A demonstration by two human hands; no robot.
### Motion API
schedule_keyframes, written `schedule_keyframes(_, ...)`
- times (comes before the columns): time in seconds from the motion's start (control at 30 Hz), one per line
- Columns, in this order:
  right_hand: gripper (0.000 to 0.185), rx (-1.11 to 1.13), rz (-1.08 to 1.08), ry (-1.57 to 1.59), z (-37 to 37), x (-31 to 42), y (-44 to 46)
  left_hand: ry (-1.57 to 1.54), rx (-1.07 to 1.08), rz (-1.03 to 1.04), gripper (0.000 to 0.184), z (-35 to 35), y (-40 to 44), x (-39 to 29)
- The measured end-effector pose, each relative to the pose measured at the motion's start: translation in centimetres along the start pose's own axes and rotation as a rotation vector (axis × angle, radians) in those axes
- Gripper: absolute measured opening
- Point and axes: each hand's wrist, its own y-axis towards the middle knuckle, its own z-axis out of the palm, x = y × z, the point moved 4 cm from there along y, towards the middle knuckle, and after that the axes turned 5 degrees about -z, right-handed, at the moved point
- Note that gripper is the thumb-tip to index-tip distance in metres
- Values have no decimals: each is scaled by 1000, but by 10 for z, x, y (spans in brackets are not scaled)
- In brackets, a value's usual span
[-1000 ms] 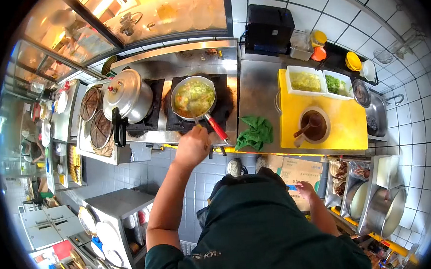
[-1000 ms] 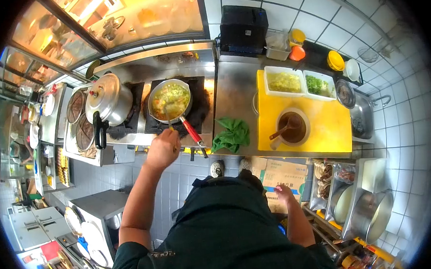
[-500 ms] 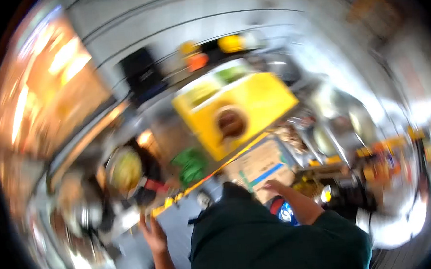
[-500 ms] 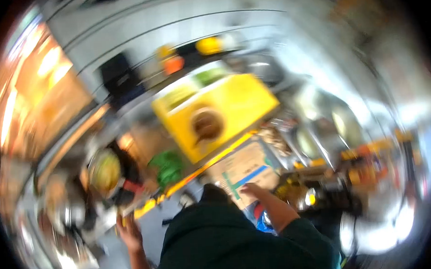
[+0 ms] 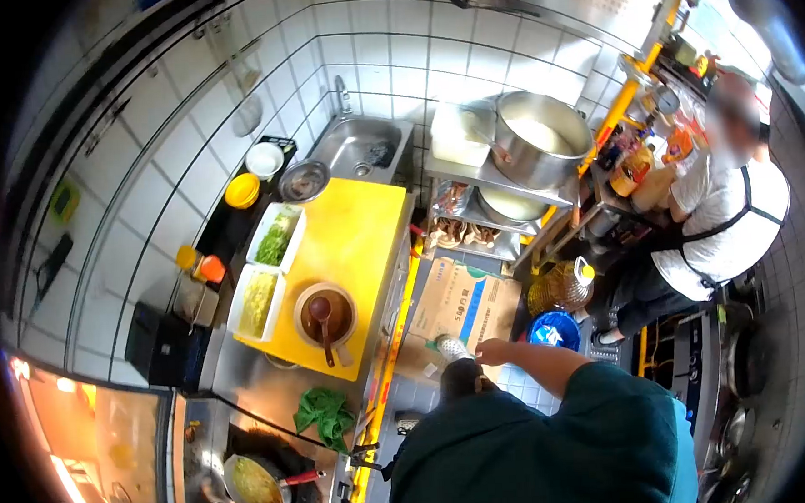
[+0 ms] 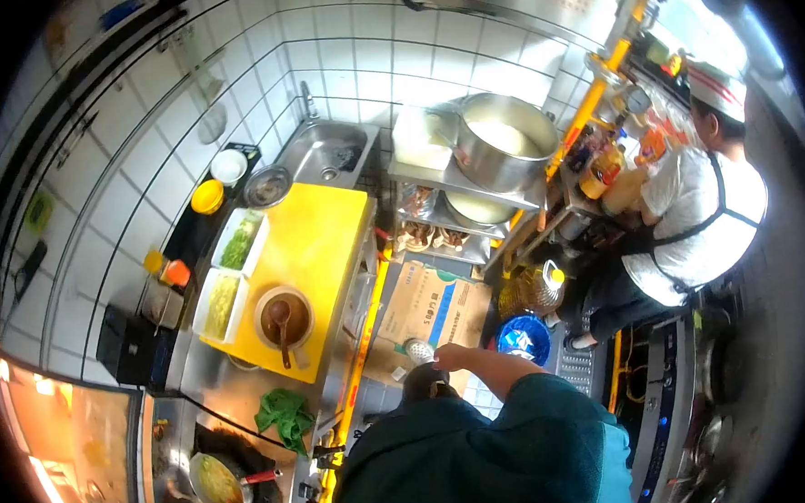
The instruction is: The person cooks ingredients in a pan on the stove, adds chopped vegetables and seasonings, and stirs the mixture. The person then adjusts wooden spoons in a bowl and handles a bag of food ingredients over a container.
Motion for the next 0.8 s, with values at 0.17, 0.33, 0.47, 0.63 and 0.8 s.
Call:
schedule_keyframes(0.17, 59, 88, 24, -5, -10, -31, -21, -300, 131, 408, 39, 52, 30, -182)
schedule_keyframes(0.33, 50, -143, 131, 236, -16, -111, -43, -18, 145, 851, 34, 217, -22, -370)
schedule_keyframes(0.47, 48, -163, 279, 434, -14, -193, -55, -460, 574, 24, 20, 420, -88, -436)
schedule_keyframes(0.63, 41, -189, 384, 435, -27, -274, -72, -594, 1031, 441, 11, 623, -183, -538)
schedule_keyframes(0.8, 28, -308, 314, 350, 43, -358, -71, -377, 990, 1029, 17, 761, -239, -595)
